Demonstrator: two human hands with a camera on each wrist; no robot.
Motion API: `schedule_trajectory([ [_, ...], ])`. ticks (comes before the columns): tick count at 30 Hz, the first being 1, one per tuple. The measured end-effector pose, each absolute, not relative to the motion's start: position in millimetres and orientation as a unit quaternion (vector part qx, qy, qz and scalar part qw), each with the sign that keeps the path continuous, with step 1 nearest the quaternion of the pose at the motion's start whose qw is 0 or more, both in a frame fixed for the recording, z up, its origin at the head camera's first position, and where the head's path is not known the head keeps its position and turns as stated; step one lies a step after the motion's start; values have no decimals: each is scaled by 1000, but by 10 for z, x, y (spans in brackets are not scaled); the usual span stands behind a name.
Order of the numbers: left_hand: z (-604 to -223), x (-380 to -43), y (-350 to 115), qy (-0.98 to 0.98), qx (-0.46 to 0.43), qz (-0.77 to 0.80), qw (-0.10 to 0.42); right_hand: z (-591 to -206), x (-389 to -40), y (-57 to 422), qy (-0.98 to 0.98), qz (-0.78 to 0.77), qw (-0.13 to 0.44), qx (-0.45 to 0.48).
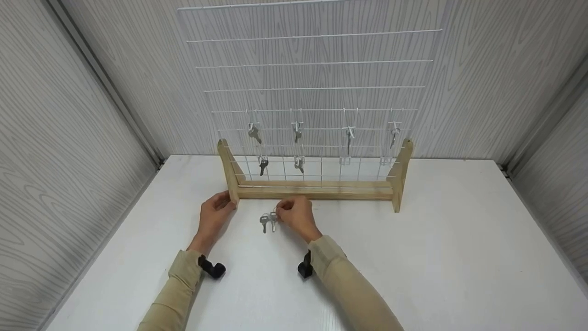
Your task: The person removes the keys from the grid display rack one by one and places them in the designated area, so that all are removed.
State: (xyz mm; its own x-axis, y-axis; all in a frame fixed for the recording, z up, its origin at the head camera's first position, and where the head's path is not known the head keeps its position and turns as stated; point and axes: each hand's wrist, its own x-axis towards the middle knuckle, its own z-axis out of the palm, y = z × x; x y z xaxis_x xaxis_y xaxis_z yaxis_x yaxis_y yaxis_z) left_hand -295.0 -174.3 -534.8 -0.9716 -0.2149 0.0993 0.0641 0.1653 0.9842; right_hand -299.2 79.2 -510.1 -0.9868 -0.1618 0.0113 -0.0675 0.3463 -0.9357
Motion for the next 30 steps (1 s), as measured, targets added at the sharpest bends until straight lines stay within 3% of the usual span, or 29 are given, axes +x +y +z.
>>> schedule_trajectory([
  [30, -5359, -2980, -1755, -752, 49, -649, 106, -5116, -2971, 735, 856, -510, 13, -82],
])
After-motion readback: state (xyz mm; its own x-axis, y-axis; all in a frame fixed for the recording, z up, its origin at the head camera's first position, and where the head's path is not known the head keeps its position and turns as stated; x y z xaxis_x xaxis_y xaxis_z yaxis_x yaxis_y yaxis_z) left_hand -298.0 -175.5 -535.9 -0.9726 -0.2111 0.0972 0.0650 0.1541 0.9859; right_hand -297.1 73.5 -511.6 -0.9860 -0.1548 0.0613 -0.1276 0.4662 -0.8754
